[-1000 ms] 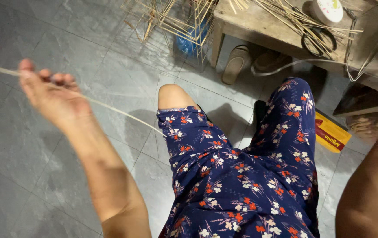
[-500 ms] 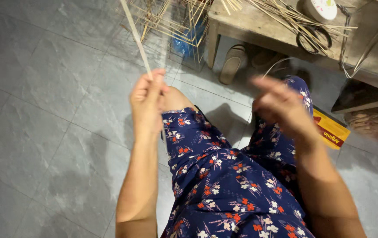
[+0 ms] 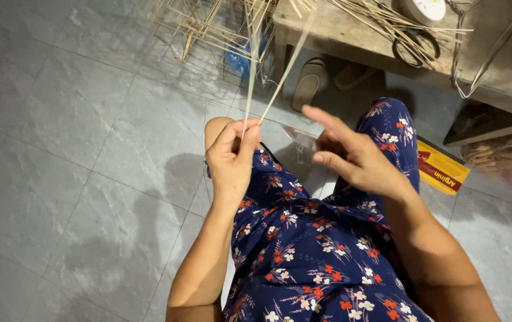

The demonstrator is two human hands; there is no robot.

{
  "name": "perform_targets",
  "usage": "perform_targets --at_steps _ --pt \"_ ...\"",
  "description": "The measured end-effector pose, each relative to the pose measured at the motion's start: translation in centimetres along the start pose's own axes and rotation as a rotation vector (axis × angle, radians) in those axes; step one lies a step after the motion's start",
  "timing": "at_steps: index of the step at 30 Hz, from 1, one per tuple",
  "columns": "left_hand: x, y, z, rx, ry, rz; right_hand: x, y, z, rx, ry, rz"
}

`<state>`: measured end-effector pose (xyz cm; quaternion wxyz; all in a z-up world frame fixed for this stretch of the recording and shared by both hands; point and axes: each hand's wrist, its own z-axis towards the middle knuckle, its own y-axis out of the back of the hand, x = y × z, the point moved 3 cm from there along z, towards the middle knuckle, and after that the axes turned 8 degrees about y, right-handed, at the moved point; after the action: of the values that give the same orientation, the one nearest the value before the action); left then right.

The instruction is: The person sits on the floor and repeatedly shaves thin bamboo strips using a small knife. They pick up each strip, run the blade along its length to thin it, and place the finished pieces aside on a nearby table.

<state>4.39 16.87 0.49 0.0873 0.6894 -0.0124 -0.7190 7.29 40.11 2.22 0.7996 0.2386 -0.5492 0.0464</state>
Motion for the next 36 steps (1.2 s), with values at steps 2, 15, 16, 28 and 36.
perform_targets --at_steps 2,15,16,28,36 --pt "-0.9 -0.1 -0.5 -0.051 -0.145 0.136 1.2 0.8 0.8 0.002 -0.068 -0.134" --pt "-2.8 -0.3 -1.4 -0.052 -0.392 0.37 3.2 3.1 5.3 0.152 0.02 -0.385" --pt "-2.6 -0.2 -1.4 -0.046 -0.361 0.362 3.1 3.1 5.2 0.138 0.08 -0.396" --pt "2.3 -0.1 0.0 0.142 -0.004 -0.044 -3.9 4.5 2.6 -0.441 0.103 -0.254" --pt "-1.1 1.0 2.7 0.289 0.229 -0.534 -9.0 1.5 0.5 -0.506 -0.318 0.208"
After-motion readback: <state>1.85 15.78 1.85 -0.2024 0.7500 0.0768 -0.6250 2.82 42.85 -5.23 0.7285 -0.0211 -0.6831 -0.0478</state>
